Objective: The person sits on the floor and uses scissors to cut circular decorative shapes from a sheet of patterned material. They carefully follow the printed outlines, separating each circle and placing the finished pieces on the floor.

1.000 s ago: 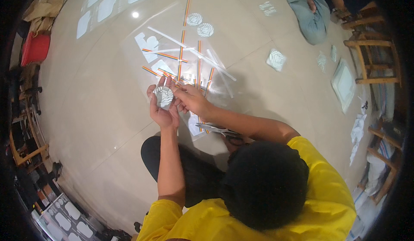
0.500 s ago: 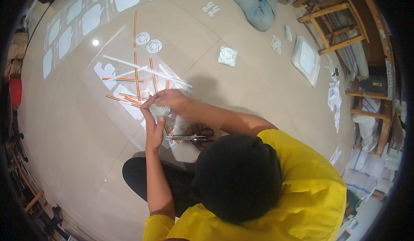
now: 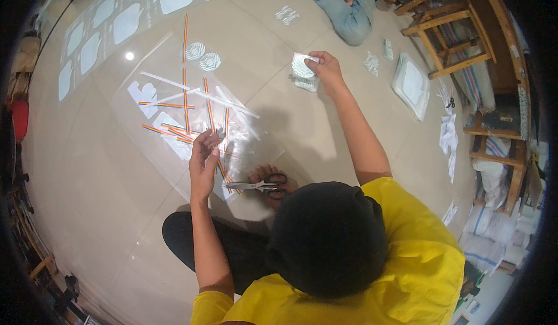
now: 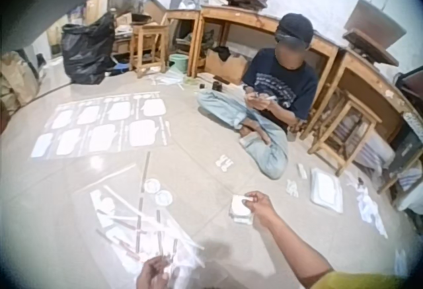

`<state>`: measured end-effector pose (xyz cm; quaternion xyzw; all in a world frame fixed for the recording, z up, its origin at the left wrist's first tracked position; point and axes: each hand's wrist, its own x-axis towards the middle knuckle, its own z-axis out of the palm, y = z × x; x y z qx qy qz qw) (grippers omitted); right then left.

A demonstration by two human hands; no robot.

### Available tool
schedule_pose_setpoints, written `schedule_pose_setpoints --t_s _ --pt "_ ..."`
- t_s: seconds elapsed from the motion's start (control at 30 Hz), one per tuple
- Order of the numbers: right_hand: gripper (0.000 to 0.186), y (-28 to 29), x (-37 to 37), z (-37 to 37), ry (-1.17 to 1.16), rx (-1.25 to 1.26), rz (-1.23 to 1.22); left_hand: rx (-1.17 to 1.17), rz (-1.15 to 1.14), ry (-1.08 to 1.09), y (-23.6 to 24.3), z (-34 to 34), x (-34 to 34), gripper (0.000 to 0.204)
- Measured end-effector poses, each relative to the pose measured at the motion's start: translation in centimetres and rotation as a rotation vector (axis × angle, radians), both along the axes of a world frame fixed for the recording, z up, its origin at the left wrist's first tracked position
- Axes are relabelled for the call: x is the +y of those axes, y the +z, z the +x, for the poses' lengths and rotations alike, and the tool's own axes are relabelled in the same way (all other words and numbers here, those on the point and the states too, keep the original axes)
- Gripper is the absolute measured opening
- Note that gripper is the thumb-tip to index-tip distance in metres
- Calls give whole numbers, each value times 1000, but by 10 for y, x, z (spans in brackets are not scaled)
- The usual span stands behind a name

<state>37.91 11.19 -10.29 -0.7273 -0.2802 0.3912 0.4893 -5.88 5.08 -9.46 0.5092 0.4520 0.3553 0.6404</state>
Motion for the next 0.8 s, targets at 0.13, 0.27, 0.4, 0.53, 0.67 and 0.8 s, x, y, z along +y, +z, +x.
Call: schedule_pose_setpoints --t_s 0.13,0.27,0.4,0.53,0.67,0.8 --pt "23 13 13 9 353 -147 -106 37 18 21 -2 -7 0 52" --pt "31 22 33 32 932 -595 -242 66 2 19 -1 -5 0 52" --pt "36 8 37 40 1004 -761 -231 104 51 -15 0 -1 1 51" --pt "42 -8 24 35 890 -816 -61 111 62 -1 -2 -4 2 51" --pt "41 -14 17 30 739 -650 -80 109 53 7 -5 -4 3 51" --pt "36 -14 15 32 674 -605 -92 121 56 -11 -2 -2 2 51"
